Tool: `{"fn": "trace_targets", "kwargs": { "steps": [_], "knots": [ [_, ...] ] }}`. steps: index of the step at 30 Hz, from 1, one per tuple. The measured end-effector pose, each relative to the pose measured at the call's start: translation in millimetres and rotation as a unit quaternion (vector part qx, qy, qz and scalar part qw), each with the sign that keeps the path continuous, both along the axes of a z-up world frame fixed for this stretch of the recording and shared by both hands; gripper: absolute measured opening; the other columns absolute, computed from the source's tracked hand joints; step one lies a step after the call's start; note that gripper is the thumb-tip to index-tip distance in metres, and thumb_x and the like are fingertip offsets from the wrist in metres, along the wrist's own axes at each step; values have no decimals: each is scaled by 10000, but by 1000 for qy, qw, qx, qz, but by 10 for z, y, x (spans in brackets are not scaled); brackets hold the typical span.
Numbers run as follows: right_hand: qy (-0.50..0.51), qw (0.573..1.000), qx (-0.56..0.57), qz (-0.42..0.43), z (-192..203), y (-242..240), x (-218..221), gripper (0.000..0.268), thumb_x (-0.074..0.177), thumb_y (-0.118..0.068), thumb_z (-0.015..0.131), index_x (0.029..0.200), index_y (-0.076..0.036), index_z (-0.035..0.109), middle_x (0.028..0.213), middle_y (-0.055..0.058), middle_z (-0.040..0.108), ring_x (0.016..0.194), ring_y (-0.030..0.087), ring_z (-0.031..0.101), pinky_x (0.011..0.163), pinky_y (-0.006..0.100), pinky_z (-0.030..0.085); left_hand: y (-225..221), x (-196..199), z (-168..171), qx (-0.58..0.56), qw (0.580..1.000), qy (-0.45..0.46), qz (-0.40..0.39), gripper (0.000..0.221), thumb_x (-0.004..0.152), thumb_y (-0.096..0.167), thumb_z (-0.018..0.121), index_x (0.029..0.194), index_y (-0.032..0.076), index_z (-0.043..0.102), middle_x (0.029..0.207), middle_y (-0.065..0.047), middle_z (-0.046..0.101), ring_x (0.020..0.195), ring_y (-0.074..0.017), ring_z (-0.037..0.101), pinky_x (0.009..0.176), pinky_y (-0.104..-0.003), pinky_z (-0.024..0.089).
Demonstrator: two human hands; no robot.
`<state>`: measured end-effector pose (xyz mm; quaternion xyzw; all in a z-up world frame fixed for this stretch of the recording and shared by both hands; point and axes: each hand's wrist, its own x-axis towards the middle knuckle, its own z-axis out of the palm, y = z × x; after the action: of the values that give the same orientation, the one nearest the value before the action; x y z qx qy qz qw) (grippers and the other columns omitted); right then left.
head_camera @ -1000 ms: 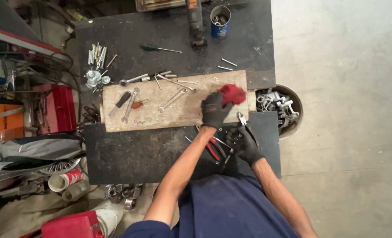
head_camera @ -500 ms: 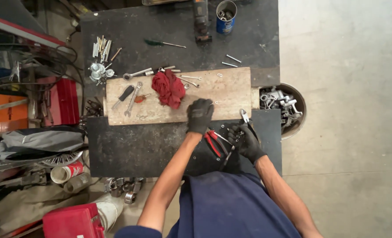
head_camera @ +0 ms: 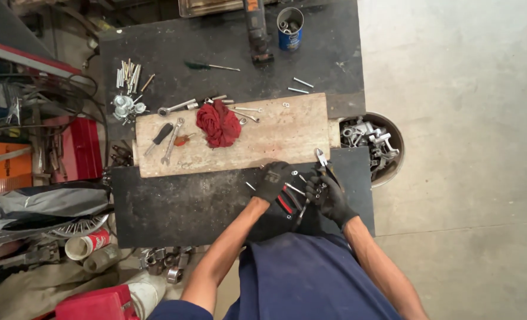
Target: Assembling small hardware components by placing washers onto screws and using pliers on a workbench
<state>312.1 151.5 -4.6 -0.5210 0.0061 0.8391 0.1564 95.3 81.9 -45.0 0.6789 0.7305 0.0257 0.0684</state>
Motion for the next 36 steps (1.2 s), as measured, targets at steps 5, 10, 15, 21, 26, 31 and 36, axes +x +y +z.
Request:
{"fn": "trace_targets", "kwargs": {
  "steps": [5,10,15,21,26,31,36],
  "knots": [
    [10,1000,6,-3,108,10,5,287,923,-351,670,965,-70,708,883,110,694,778,217,684,776,391,599,-22,50,269,18,997,-76,13,239,937,289,550,1129,229,678,1068,-20,639,967,-255,627,791,-395,499],
    [39,999,29,-2,686,41,-57,230,929,-309,620,855,-92,626,705,3,506,624,130,485,626,291,496,177,268,177,-81,995,-43,-31,143,969,180,562,1017,211,693,1028,-26,625,956,-247,678,726,-379,570],
    [61,997,36,-6,817,46,-10,228,923,-324,621,800,-138,572,684,-35,429,603,119,445,577,281,430,169,529,-659,-59,994,55,-70,151,913,125,645,806,178,736,774,-39,637,741,-289,678,524,-494,504],
    [21,999,36,5,399,12,108,222,926,-346,618,868,-131,620,757,11,552,666,161,560,637,312,518,178,591,-502,-19,986,78,-145,285,889,44,600,637,163,655,532,-75,505,523,-333,552,350,-567,406],
    [11,999,37,23,359,17,133,239,919,-348,635,910,-114,682,828,57,703,731,200,694,678,354,599,335,616,-763,-34,991,80,-105,278,875,39,600,616,130,645,484,-80,436,466,-313,502,302,-623,353],
    [74,997,36,-9,1021,-32,-79,217,922,-297,620,795,-147,527,713,-38,403,605,113,412,564,270,408,349,240,263,-74,980,-154,100,366,992,512,454,885,205,622,805,-56,651,803,-328,727,655,-531,549],
    [19,999,28,20,830,152,-358,170,900,-262,658,802,-130,618,724,14,571,581,167,546,533,312,448,133,395,1195,26,970,-230,79,245,949,400,632,828,197,696,884,-40,714,934,-321,737,761,-482,615]
  ]
}}
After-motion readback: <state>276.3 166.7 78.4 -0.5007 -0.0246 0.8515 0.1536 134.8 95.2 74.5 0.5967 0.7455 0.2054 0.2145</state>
